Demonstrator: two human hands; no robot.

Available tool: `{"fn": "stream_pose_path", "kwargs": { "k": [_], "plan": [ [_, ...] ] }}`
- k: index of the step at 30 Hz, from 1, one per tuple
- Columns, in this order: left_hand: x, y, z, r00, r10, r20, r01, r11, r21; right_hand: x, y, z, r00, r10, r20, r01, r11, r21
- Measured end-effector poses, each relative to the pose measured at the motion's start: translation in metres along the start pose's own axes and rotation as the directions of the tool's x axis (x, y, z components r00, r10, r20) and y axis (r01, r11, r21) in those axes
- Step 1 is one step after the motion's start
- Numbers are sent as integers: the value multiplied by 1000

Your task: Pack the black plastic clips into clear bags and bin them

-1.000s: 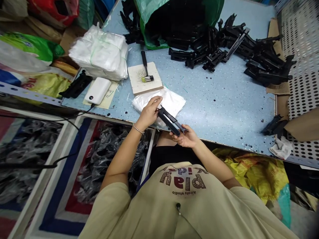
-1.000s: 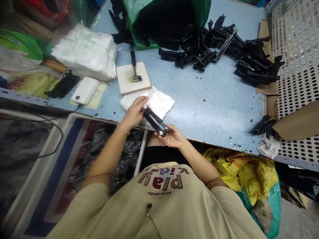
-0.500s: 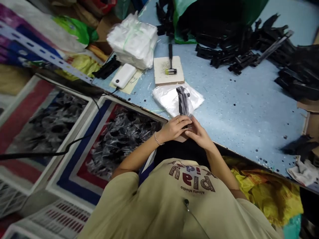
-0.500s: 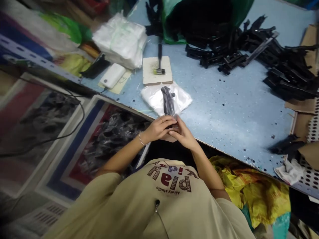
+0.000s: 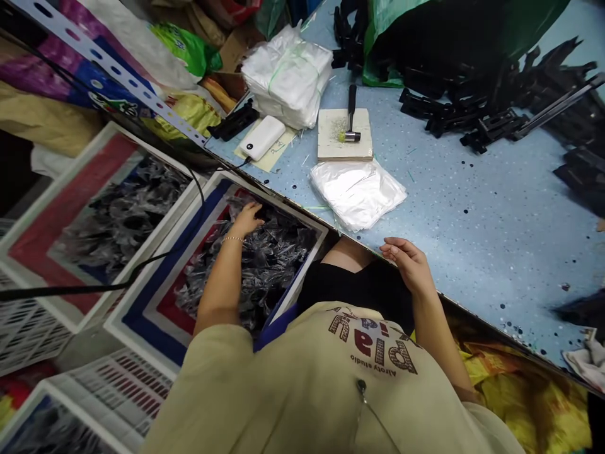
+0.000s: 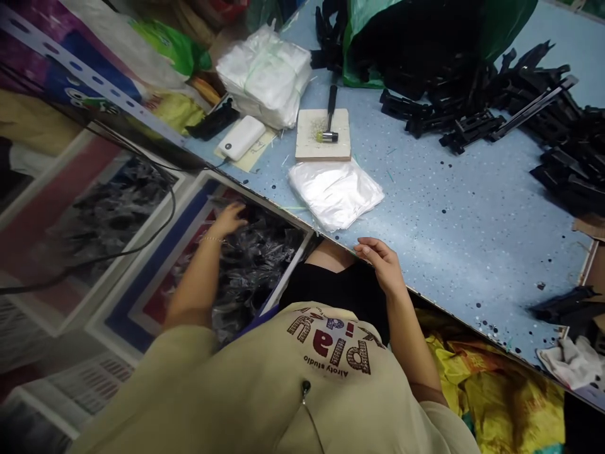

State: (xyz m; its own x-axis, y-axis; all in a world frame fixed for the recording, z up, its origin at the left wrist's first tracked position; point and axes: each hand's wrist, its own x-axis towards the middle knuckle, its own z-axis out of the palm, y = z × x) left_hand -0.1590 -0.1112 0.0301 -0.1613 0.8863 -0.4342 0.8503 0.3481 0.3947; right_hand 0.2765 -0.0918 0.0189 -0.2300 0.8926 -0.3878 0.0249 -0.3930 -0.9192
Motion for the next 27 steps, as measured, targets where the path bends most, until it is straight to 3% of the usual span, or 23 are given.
{"fn": "stream_pose_path", "kwargs": {
  "k": [4, 9, 11, 14, 16, 19, 22, 24, 27],
  "plan": [
    [-7, 12, 8, 997, 36, 67, -32, 998, -61, -2, 4, 1, 999, 24, -36, -22, 998, 52],
    [3, 29, 26, 961, 173, 215, -146, 980, -136, -10, 13, -27, 990, 50, -134, -40, 997, 73],
    [7, 45, 32, 913, 285, 293, -238, 953, -188, -9, 13, -40, 983, 58, -174, -44, 996, 80],
    [15, 85, 35, 787, 529, 319, -418, 836, -355, 3, 8, -55, 977, 44, -206, -28, 996, 83],
    [29, 128, 32, 676, 698, 236, -558, 694, -456, 19, 1, -66, 978, -2, -207, 10, 999, 40],
    [75, 223, 28, 543, 823, 165, -730, 560, -391, 58, -17, -94, 969, -149, -196, 122, 982, -142],
    [146, 335, 32, 522, 849, 81, -823, 527, -214, 116, -51, -145, 904, -355, -240, 238, 882, -407],
    [201, 405, 37, 563, 826, -12, -822, 559, -108, 163, -89, -193, 834, -465, -296, 228, 780, -583],
    [274, 490, 41, 634, 764, -122, -771, 637, -16, 240, -162, -272, 729, -578, -366, 82, 605, -792]
  ]
}}
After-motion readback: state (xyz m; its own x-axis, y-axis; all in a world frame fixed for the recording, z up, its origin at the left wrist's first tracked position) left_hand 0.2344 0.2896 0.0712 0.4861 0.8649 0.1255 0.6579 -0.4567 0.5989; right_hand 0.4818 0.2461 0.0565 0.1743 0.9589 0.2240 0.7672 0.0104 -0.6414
